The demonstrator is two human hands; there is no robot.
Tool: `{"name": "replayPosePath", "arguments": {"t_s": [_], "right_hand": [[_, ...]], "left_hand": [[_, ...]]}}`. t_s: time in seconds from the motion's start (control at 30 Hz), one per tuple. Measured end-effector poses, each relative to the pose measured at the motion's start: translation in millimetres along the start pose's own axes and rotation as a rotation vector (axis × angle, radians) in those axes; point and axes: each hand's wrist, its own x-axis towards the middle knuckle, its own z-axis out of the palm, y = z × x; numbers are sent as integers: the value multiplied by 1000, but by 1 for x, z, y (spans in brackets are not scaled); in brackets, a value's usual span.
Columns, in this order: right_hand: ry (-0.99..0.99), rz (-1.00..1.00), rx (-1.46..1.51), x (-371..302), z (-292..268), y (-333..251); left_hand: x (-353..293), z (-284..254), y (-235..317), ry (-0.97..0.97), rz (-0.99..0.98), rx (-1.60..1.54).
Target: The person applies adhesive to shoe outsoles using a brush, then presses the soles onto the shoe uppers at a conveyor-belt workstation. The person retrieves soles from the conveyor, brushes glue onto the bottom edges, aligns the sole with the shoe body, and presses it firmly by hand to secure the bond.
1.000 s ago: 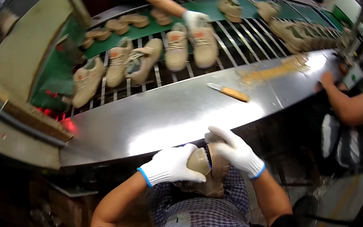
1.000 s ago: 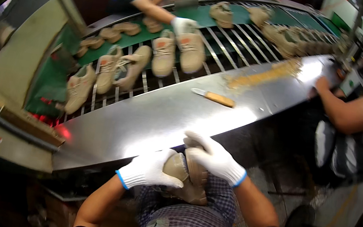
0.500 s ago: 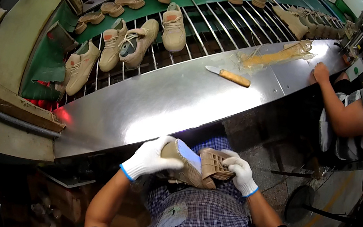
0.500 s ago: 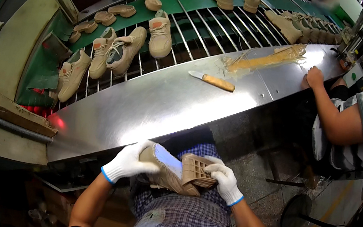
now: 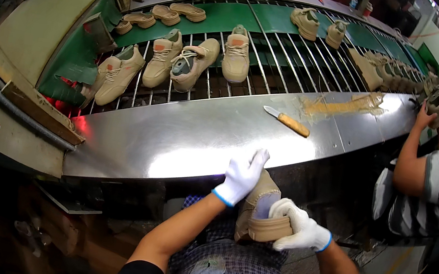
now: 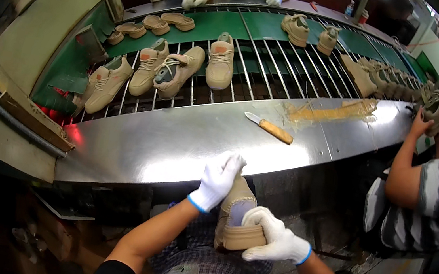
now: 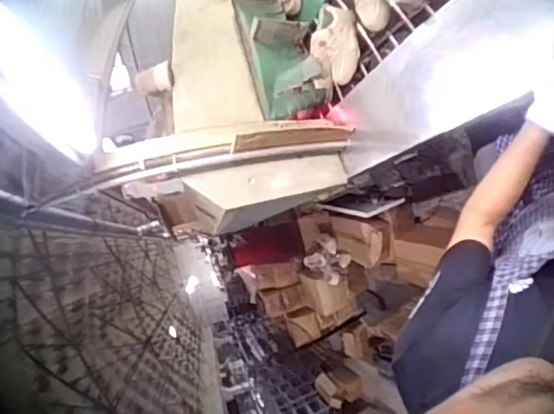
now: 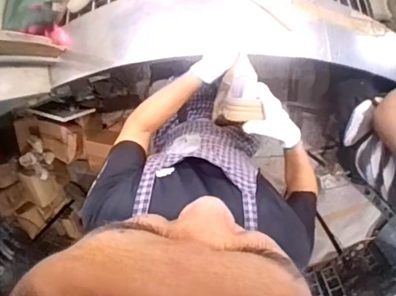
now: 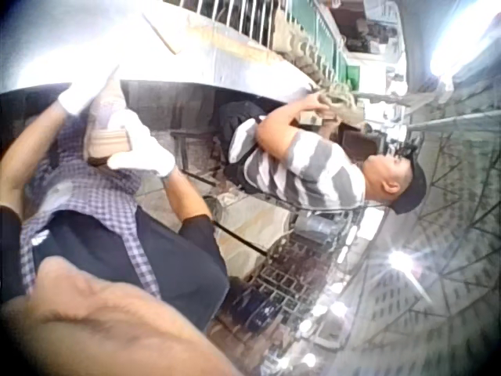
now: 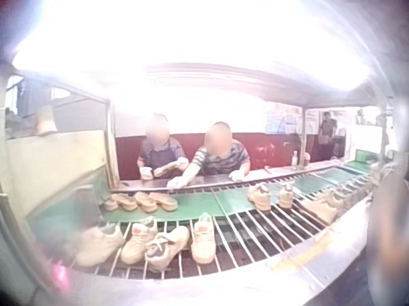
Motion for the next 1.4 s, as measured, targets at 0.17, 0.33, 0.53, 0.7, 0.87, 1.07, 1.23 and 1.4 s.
{"name": "replayPosePath", "arguments": {"t_s": [0.17,0.33,0.53,0.7,0.87,1.07,1.23,1.4], "right_hand": [[282,-198,-249,1,14,8],[272,-229,-253,20,16,2],[214,-232,-236,43,8,8],[203,-179,-153,52,7,18],[170,-140,-85,70,5,22],[161,-41,-56,74,10,17],[88,16,-30,78,3,22],[77,407,-21,60,5,18]], "left_hand": [[-107,-36,63,-183,510,313],[-122,-37,58,-153,316,379],[-121,-37,48,-30,239,306],[-107,-43,37,-50,137,173],[-99,-55,27,-112,-13,46],[-91,-65,12,-180,-35,-134],[-90,-69,17,-221,-62,-14],[-99,-76,17,-235,-155,-14]]}}
